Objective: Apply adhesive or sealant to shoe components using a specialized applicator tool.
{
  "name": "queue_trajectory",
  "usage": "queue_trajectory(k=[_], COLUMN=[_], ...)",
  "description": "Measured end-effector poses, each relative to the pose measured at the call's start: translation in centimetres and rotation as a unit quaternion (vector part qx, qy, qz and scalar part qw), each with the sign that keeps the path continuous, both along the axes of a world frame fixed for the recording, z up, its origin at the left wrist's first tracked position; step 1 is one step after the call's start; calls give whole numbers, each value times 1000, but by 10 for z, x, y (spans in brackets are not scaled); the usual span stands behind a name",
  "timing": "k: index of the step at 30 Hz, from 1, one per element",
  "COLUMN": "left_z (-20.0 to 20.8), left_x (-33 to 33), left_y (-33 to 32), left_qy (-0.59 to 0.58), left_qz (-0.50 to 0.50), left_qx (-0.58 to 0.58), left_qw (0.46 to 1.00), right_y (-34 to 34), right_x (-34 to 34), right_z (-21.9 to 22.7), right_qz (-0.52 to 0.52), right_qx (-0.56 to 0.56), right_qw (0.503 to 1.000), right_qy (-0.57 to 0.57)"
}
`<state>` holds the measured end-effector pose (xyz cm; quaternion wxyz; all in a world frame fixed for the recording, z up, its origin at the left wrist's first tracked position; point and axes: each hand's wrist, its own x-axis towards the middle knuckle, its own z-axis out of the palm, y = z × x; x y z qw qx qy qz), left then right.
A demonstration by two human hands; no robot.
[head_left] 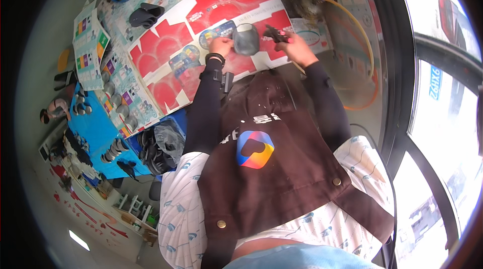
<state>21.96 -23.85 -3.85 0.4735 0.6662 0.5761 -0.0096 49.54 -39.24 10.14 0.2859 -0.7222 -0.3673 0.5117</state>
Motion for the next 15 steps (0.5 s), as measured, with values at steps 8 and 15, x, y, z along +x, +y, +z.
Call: queue_trajectory(k=[8, 15], left_z=[57, 95], left_x=[4, -229], left_y=[-16, 46], left_qy=[-121, -411], left_qz=[62, 417], left_qx=[60, -82], left_qw=[989, 807], right_y=[-20, 19], right_x=[7, -26], right_z=[12, 8], right_qz=[-124, -55], right_qx=[4, -1], right_qw=[977, 984], right_qy=[173, 172])
